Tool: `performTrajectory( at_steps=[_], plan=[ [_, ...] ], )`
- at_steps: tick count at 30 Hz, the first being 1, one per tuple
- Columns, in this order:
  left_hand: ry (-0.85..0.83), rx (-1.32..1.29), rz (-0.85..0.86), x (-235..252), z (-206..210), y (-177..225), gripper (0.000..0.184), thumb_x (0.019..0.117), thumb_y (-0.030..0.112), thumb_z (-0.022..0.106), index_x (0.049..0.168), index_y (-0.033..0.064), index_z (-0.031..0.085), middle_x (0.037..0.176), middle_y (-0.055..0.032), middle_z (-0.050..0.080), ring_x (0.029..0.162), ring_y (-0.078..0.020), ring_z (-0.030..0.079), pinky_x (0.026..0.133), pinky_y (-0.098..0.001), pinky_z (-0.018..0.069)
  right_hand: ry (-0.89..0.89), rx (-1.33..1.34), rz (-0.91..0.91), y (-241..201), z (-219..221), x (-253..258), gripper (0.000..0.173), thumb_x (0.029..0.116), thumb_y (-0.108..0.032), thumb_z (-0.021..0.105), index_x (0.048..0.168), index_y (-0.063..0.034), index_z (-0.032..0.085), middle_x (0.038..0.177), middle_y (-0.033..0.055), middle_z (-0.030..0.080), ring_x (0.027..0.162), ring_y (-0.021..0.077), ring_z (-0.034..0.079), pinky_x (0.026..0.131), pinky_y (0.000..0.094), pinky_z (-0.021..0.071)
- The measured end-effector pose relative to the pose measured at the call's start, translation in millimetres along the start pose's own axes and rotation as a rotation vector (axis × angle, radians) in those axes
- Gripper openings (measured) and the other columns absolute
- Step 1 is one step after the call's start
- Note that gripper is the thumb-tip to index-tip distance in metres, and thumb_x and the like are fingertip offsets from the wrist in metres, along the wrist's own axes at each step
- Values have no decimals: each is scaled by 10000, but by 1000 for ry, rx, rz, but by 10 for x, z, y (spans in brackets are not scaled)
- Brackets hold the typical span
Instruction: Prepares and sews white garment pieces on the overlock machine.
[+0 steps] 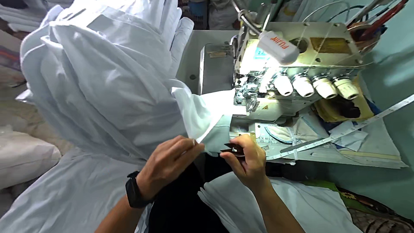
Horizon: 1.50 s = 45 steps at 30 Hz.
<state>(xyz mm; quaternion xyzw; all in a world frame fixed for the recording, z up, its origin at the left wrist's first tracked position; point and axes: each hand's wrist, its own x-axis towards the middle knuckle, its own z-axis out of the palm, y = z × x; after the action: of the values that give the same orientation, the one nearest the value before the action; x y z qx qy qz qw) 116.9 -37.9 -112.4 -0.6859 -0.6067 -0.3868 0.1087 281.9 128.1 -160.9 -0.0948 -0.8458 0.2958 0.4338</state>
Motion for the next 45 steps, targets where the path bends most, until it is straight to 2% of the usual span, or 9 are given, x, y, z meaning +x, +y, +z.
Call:
performTrajectory(
  at_steps=[10,15,19,25,28,33,38,41,45],
  plan=[
    [70,-75,-70,-265,99,357,80,1020,48,596,1030,-2,659,963,-125,670,938,-166,669,884,-225,541,40,-51,-196,-238,266,36,237,1028,-173,607,937,22,705,780,124,678,683,167,624,627,242,487],
    [-519,-147,-386,-337,268,507,462,877,375,750,1212,58,735,1382,-227,624,1268,-383,621,1040,-545,506,-6,90,186,40,-70,39,293,913,-258,738,936,33,714,794,76,674,703,22,592,638,137,481],
    [-192,176,-352,68,554,267,342,1055,326,513,1228,85,683,1199,-162,703,1180,-323,647,1084,-562,407,-142,-21,409,322,-5,-146,589,814,-293,813,1229,93,652,950,165,722,761,228,673,671,415,557],
    [-349,137,-461,969,603,-537,476,1019,270,596,1378,-40,563,1235,-270,667,1194,-458,624,1121,-702,307,75,745,1034,350,-63,177,173,803,70,707,954,-11,679,685,-31,676,572,15,603,544,184,515],
    [-227,135,-428,1301,650,-994,365,971,165,646,1269,-43,606,1125,-254,699,1083,-441,667,1020,-641,434,342,530,918,406,3,199,202,810,74,706,1002,18,673,708,-43,669,523,-33,514,489,136,426],
    [71,299,-263,1251,716,-994,157,959,78,619,1065,-24,676,1067,-208,718,1102,-386,668,1111,-639,321,361,93,241,415,93,-49,227,957,-167,663,910,54,678,868,77,670,710,-31,549,640,87,453],
    [-93,-49,-174,952,430,-530,401,853,365,777,999,-4,717,1163,-184,673,1168,-323,596,1046,-502,415,36,449,671,276,95,-41,146,839,-138,777,769,-51,683,667,-90,609,584,-91,507,561,101,424],
    [-271,-129,-128,800,391,-507,520,793,586,762,984,103,749,1236,-122,644,1288,-300,524,1112,-571,334,19,636,446,115,-8,70,106,866,5,716,961,54,722,833,-39,715,741,-96,602,703,93,515],
    [-211,-413,-118,911,382,-431,129,946,121,679,870,29,728,895,-3,697,910,-4,639,868,-163,511,32,479,251,60,-78,197,271,876,-38,713,1084,132,678,780,21,675,708,-91,553,677,59,459]
  ],
)
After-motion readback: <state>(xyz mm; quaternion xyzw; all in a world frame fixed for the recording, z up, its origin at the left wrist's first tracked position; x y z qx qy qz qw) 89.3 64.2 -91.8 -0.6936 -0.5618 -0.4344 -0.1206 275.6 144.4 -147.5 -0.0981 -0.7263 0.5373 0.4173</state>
